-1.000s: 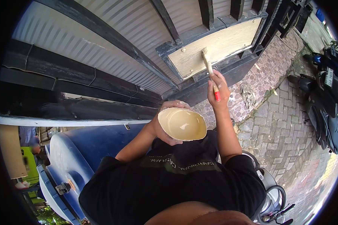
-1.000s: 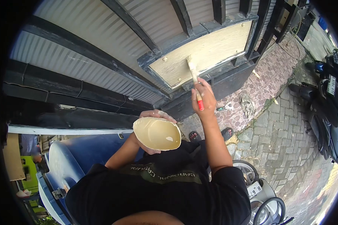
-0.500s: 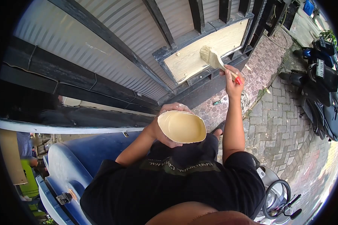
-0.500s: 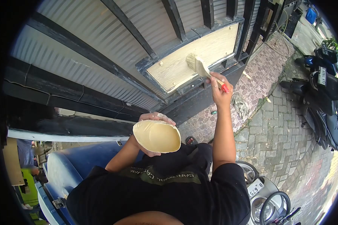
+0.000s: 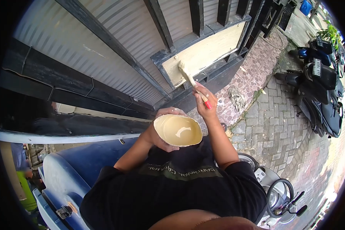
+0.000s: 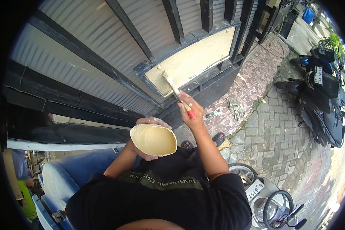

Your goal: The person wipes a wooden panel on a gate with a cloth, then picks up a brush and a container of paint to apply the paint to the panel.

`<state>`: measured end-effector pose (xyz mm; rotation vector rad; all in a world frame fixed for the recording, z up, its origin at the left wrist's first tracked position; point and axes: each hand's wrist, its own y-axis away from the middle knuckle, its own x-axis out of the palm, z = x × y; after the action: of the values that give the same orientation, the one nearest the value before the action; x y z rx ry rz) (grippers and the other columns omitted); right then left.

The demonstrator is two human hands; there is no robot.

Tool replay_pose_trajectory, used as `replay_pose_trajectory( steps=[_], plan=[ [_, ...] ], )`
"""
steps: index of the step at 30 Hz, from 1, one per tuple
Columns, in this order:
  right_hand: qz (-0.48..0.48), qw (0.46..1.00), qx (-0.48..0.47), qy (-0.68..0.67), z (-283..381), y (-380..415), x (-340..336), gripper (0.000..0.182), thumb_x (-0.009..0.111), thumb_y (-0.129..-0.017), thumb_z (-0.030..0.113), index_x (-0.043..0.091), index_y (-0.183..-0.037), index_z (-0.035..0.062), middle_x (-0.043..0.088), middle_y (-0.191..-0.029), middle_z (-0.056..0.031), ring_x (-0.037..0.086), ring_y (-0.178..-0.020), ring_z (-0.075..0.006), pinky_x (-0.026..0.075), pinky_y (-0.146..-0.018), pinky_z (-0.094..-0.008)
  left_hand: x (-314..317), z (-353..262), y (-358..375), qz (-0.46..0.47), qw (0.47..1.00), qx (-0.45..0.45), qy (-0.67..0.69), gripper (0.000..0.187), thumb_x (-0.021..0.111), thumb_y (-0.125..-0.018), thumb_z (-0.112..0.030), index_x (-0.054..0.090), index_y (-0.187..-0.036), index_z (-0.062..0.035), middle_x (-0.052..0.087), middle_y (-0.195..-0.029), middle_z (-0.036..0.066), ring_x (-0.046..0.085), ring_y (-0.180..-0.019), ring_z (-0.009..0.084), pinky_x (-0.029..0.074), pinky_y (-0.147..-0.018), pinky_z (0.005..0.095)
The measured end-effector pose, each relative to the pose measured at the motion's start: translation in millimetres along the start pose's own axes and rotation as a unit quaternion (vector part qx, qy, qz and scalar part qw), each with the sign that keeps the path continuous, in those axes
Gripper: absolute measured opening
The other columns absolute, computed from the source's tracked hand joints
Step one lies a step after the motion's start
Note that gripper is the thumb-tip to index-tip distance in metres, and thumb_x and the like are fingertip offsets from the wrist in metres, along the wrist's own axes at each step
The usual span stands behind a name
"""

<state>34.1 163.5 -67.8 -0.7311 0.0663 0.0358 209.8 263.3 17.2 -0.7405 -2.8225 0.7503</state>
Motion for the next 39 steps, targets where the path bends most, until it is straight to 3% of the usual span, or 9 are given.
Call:
replay_pose_trajectory(
  steps=[3, 9, 12, 18, 22, 24, 30, 38, 39],
  plan=[
    [-0.014, 0.996, 0.077, -0.039, 7.6, 0.2, -18.4, 0.019, 0.065, -0.083, 0.001, 0.064, -0.102, -0.0022, 0.067, -0.1, -0.0204, 0.068, -0.094, -0.0263, 0.052, -0.08, -0.0308, -1.1, 3.4, -1.8, 0.01, 1.0, 0.012, 0.005, 0.097, 0.087, -0.053, -0.015, 0.031, -0.132, -0.01, 0.05, -0.123, 0.017, 0.049, -0.116, 0.0295, 0.041, -0.096, 0.0436],
    [-0.174, 0.977, 0.047, 0.115, -1.5, -41.3, -15.4, 0.02, 0.064, -0.085, 0.002, 0.064, -0.104, -0.0011, 0.064, -0.081, -0.0134, 0.061, -0.066, -0.0222, 0.048, -0.061, -0.0291, -2.7, 2.2, 1.7, 0.007, 1.0, 0.025, -0.017, 0.096, 0.087, -0.057, -0.022, 0.028, -0.132, -0.0105, 0.05, -0.118, 0.019, 0.055, -0.108, 0.0351, 0.049, -0.086, 0.0473],
    [-0.103, 0.987, -0.048, 0.112, 25.4, -30.4, 14.9, 0.022, 0.066, -0.081, -0.001, 0.064, -0.103, 0.0003, 0.066, -0.087, -0.0146, 0.063, -0.069, -0.0246, 0.049, -0.062, -0.0279, -4.2, 0.4, 0.6, 0.007, 0.999, 0.035, -0.009, 0.097, 0.087, -0.055, -0.019, 0.029, -0.132, -0.0098, 0.05, -0.12, 0.017, 0.053, -0.112, 0.0319, 0.046, -0.09, 0.0451],
    [-0.013, 0.999, 0.03, -0.031, 39.9, 0.1, 12.8, 0.023, 0.065, -0.081, -0.003, 0.065, -0.103, 0.0012, 0.067, -0.088, -0.0141, 0.064, -0.069, -0.0222, 0.049, -0.062, -0.0278, -5.9, -4.0, 0.1, -0.006, 0.999, 0.04, -0.01, 0.096, 0.088, -0.053, -0.016, 0.032, -0.131, -0.008, 0.05, -0.121, 0.016, 0.05, -0.115, 0.029, 0.043, -0.094, 0.0432],
    [0.01, 0.998, 0.006, 0.061, 18.3, -32.1, -18.0, 0.021, 0.06, -0.089, 0.006, 0.062, -0.108, -0.0022, 0.067, -0.087, -0.0143, 0.067, -0.078, -0.0204, 0.052, -0.07, -0.0275, -5.0, -0.8, 2.9, -0.013, 0.999, 0.045, -0.006, 0.097, 0.088, -0.052, -0.016, 0.032, -0.131, -0.0077, 0.05, -0.121, 0.017, 0.05, -0.115, 0.0296, 0.043, -0.093, 0.0438],
    [-0.072, 0.989, 0.129, -0.023, -22.4, -32.6, -30.9, 0.021, 0.059, -0.091, 0.006, 0.061, -0.109, -0.0042, 0.067, -0.091, -0.0126, 0.066, -0.081, -0.0191, 0.052, -0.075, -0.028, -3.3, -1.2, 5.4, -0.013, 0.999, 0.049, -0.006, 0.097, 0.088, -0.052, -0.016, 0.032, -0.131, -0.0077, 0.05, -0.121, 0.017, 0.051, -0.114, 0.0301, 0.043, -0.093, 0.0439],
    [-0.144, 0.966, 0.121, -0.177, -7.5, -29.1, -43.4, 0.022, 0.055, -0.093, 0.007, 0.057, -0.11, -0.0067, 0.064, -0.094, -0.0147, 0.065, -0.084, -0.0211, 0.054, -0.08, -0.0342, -2.2, -11.2, 11.0, -0.031, 0.998, 0.058, -0.018, 0.098, 0.087, -0.052, -0.016, 0.031, -0.131, -0.0079, 0.052, -0.119, 0.018, 0.053, -0.112, 0.0317, 0.044, -0.092, 0.045],
    [0.028, 0.984, 0.098, -0.145, 27.0, -34.0, -20.7, 0.021, 0.058, -0.09, 0.006, 0.061, -0.107, -0.0059, 0.066, -0.097, -0.0167, 0.067, -0.087, -0.023, 0.053, -0.075, -0.0293, 1.0, -20.0, 11.0, -0.028, 0.997, 0.073, -0.021, 0.096, 0.087, -0.054, -0.017, 0.03, -0.131, -0.0093, 0.052, -0.119, 0.018, 0.054, -0.111, 0.0332, 0.045, -0.09, 0.0464],
    [0.028, 0.983, 0.1, -0.153, 29.5, -40.4, -21.9, 0.019, 0.063, -0.086, 0.004, 0.065, -0.103, -0.0032, 0.068, -0.091, -0.012, 0.067, -0.078, -0.0162, 0.052, -0.07, -0.0265, 0.9, -20.0, 12.2, -0.032, 0.997, 0.072, -0.022, 0.096, 0.087, -0.054, -0.017, 0.03, -0.131, -0.0098, 0.053, -0.118, 0.019, 0.054, -0.111, 0.0339, 0.045, -0.09, 0.0465]
  ],
)
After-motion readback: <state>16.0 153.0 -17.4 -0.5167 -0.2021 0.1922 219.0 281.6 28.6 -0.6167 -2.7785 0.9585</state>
